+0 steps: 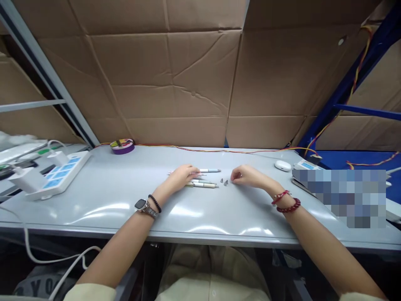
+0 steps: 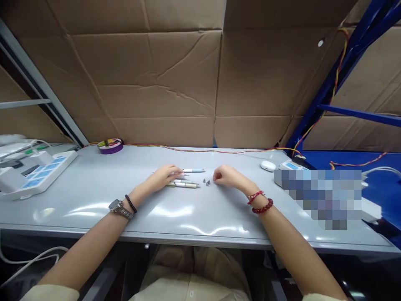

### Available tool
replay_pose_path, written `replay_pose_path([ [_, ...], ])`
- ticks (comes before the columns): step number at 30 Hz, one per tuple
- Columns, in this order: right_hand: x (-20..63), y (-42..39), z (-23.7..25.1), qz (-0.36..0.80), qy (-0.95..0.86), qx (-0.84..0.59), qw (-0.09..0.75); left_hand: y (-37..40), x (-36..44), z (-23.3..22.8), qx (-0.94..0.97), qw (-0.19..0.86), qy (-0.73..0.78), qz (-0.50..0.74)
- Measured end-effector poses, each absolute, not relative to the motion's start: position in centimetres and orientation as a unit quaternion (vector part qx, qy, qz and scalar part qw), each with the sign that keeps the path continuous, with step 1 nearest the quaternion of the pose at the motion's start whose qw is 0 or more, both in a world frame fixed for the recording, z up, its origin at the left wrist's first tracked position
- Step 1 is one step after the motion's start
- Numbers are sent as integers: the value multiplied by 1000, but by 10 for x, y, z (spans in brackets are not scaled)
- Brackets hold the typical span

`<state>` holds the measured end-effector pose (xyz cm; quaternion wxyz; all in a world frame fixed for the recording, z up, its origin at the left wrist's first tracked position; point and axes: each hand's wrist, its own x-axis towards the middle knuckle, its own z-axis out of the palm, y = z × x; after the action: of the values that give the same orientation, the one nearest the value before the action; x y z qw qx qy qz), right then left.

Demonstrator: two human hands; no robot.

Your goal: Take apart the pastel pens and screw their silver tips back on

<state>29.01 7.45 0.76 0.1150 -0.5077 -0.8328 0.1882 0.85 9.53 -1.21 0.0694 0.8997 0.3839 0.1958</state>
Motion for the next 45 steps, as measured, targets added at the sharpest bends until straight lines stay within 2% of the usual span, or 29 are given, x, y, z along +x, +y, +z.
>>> replay_pose_path([
  [8, 291, 73, 5, 176, -837, -504, 124, 96, 13, -13, 900, 72, 383, 196],
  [16, 287, 75, 1, 143, -821, -523, 179, 111, 25, -19, 857, 19, 468, 213],
  [25, 280, 73, 6, 138, -788, -542, 257, 111, 20, -11, 831, 41, 511, 215],
  [34, 264, 64, 10, 217, -762, -518, 324, 77, 26, 0, 824, 49, 489, 280],
  [45, 256, 58, 14, 235, -754, -475, 388, 67, 31, 2, 849, 30, 476, 228],
])
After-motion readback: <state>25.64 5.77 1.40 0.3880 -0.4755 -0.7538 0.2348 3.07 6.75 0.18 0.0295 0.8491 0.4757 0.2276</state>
